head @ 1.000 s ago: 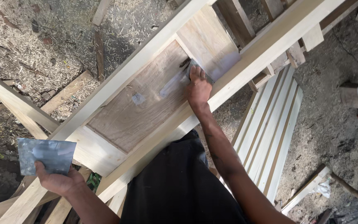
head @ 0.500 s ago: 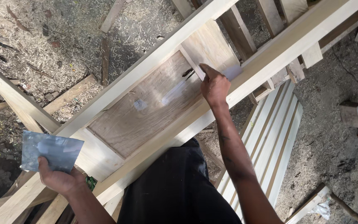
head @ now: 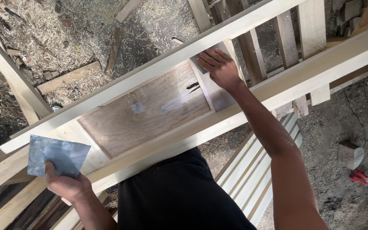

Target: The person sands a wooden frame using sandpaper, moving the sandpaper back and forth across the surface to smooth it. The person holds a second piece of sandpaper in the other hand while working.

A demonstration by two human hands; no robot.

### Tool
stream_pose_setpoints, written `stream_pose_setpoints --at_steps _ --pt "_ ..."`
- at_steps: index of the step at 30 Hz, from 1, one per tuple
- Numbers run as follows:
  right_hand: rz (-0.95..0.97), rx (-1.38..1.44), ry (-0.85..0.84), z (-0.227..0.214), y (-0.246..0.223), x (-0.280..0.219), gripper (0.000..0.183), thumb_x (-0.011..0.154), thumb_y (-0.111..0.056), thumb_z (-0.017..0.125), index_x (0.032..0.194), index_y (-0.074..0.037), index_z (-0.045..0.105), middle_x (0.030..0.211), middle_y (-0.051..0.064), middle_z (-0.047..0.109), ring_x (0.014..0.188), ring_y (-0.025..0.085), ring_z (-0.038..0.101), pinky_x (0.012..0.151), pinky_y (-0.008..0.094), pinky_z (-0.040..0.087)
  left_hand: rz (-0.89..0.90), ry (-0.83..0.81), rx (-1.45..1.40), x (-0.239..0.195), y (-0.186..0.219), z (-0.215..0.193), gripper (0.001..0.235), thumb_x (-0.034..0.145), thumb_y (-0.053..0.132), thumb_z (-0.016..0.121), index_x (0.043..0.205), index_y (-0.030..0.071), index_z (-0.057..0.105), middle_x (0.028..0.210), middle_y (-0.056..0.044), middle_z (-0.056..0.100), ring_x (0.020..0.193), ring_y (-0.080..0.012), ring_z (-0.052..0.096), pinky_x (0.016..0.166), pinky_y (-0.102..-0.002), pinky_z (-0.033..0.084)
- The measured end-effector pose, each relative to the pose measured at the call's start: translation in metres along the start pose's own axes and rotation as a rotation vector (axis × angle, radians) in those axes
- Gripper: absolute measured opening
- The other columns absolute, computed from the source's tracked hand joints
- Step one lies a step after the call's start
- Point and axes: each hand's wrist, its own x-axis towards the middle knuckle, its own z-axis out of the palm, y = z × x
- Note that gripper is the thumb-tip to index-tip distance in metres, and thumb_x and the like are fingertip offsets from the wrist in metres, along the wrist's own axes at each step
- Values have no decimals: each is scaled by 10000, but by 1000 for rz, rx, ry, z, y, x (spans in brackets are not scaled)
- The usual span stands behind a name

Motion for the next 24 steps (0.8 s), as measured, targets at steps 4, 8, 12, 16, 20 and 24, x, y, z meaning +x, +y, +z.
stream_pose_setpoints --at_steps 4,8,12,16,20,24 --pt "19 -16 47 9 -2 -8 582 830 -57 722 1406 -113 657 1501 79 600 1448 273 497 1248 459 341 0 60 21 -14 0 7 392 1099 232 498 1340 -62 598 1289 -128 655 1203 -234 670 1077 -383 569" --pt "44 -49 4 14 -9 -10 653 791 -73 714 1440 -82 641 1510 100 590 1470 304 452 1248 478 316 22 89 73 -21 0 20 385 1084 236 499 1314 -53 607 1275 -134 663 1180 -228 681 1054 -378 579" --pt "109 47 -129 17 -8 -12 640 796 -58 684 1433 -98 632 1528 86 565 1478 284 435 1242 455 321 40 45 121 -19 -3 37 386 1089 232 509 1313 -68 605 1265 -137 663 1152 -230 672 1038 -383 574" --pt "153 12 -120 26 -7 -7 579 853 -38 652 1423 -144 653 1530 48 576 1477 231 465 1244 425 353 58 11 80 -18 0 47 382 1097 237 520 1311 -71 597 1254 -145 667 1161 -234 685 1050 -389 585" --pt "154 21 -150 8 -20 -7 531 795 -53 618 1313 -129 707 1420 65 661 1362 251 561 1150 422 417 101 -21 57 -19 8 61 351 1067 218 548 1281 -54 601 1218 -143 678 1124 -233 694 1022 -389 595" --pt "264 70 -368 -34 -32 -3 432 856 -51 604 1208 -257 745 1258 59 737 1163 249 691 1045 409 513 72 -10 51 -18 4 48 336 1091 230 592 1237 -72 604 1180 -145 671 1086 -232 677 1013 -388 584"
